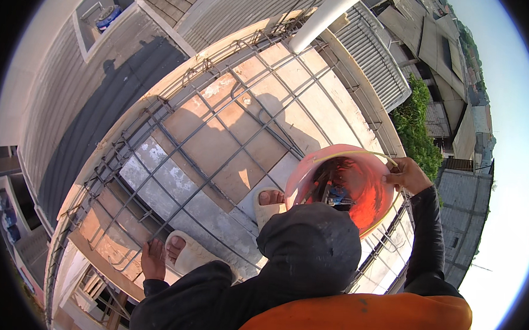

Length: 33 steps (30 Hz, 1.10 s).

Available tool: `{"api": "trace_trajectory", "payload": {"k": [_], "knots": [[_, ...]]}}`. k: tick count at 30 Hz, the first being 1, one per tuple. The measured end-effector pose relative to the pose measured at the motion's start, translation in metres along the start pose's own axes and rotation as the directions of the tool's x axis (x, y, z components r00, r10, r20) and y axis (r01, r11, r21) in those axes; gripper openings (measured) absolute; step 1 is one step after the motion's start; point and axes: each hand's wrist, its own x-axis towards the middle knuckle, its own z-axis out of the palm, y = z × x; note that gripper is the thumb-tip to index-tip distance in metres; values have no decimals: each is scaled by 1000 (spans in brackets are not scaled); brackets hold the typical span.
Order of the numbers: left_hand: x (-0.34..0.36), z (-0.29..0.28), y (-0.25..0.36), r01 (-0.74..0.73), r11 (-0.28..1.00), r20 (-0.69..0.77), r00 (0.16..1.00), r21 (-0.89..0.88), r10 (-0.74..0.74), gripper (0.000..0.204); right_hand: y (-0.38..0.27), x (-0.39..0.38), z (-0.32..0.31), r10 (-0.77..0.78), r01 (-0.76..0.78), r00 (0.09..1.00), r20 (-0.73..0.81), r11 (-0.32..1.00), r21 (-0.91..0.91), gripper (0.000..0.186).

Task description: The person positions metal reinforcement bars on a concrete form, ties them together with wire using pliers, and cuts the excess wire.

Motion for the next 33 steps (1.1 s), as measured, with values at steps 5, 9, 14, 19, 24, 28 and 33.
{"api": "trace_trajectory", "payload": {"k": [5,9,14,19,24,28,33], "knots": [[-1,3,-2,-8,1000,-19,1000,1,8,55,1,1,-32,-91,140,978,-188,954,266,24],[3,-4,0,-11,1000,-17,1000,1,11,54,-1,37,-45,-128,283,918,-375,875,392,28],[9,-10,-5,-19,1000,-41,999,-7,19,55,3,101,-48,-12,282,885,-466,810,515,29],[7,-9,-10,-56,995,-42,998,-79,53,61,20,115,-7,268,167,797,-541,764,624,28],[21,-19,-28,-141,987,3,990,-81,142,59,52,112,2,321,166,815,-483,668,725,24],[22,-5,-23,-119,978,-45,993,-173,113,63,49,122,11,256,281,825,-504,587,759,18],[12,1,-16,-126,979,-61,991,-158,117,63,20,142,32,185,340,881,-436,395,853,24]]}}
